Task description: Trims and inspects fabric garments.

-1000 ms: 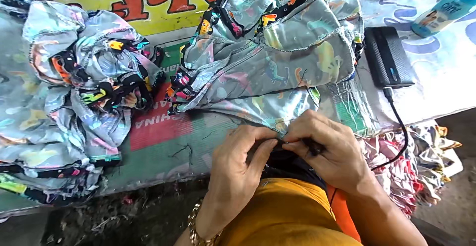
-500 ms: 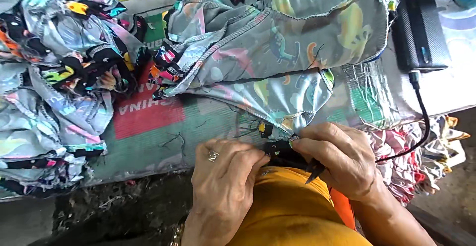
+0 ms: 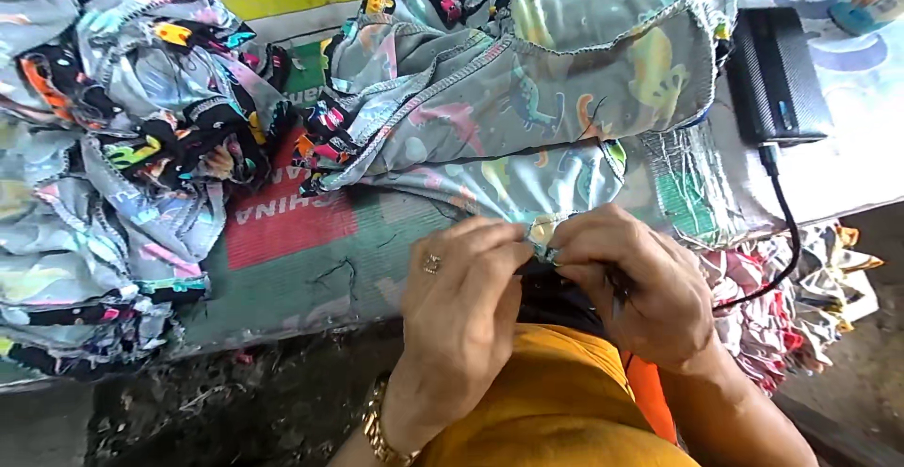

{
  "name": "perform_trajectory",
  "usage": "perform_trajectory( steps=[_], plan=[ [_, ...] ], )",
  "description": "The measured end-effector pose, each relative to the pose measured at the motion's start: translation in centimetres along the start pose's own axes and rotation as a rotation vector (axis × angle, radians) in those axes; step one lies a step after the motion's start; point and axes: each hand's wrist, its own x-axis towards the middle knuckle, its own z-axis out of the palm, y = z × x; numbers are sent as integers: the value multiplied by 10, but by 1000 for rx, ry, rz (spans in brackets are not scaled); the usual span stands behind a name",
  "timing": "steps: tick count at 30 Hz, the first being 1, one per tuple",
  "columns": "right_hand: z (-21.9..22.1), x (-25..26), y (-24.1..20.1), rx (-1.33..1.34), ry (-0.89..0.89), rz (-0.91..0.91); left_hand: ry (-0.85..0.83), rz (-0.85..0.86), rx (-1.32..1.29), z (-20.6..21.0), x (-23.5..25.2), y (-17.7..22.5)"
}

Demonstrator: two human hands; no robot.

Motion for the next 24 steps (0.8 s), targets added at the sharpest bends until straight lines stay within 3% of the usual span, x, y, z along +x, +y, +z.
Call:
perform_trajectory(
  steps=[4, 6, 9, 14, 18, 24],
  plan=[
    [-4, 16, 0, 185, -16, 226, 17, -320, -635, -5, 16, -3],
    [-6, 20, 1, 218, -30, 313, 8, -397, -765, -8, 19, -8],
    [-5, 21, 2, 233, -18, 324, 10, -443, -790, -10, 20, -9],
    [-3, 21, 6, 258, 72, 128, 17, -439, -793, -8, 21, -8],
    [6, 28, 4, 171, 44, 84, 24, -437, -795, -6, 21, -7],
    [3, 29, 9, 516, 57, 180, 63, -460, -797, -6, 21, -7]
  ],
)
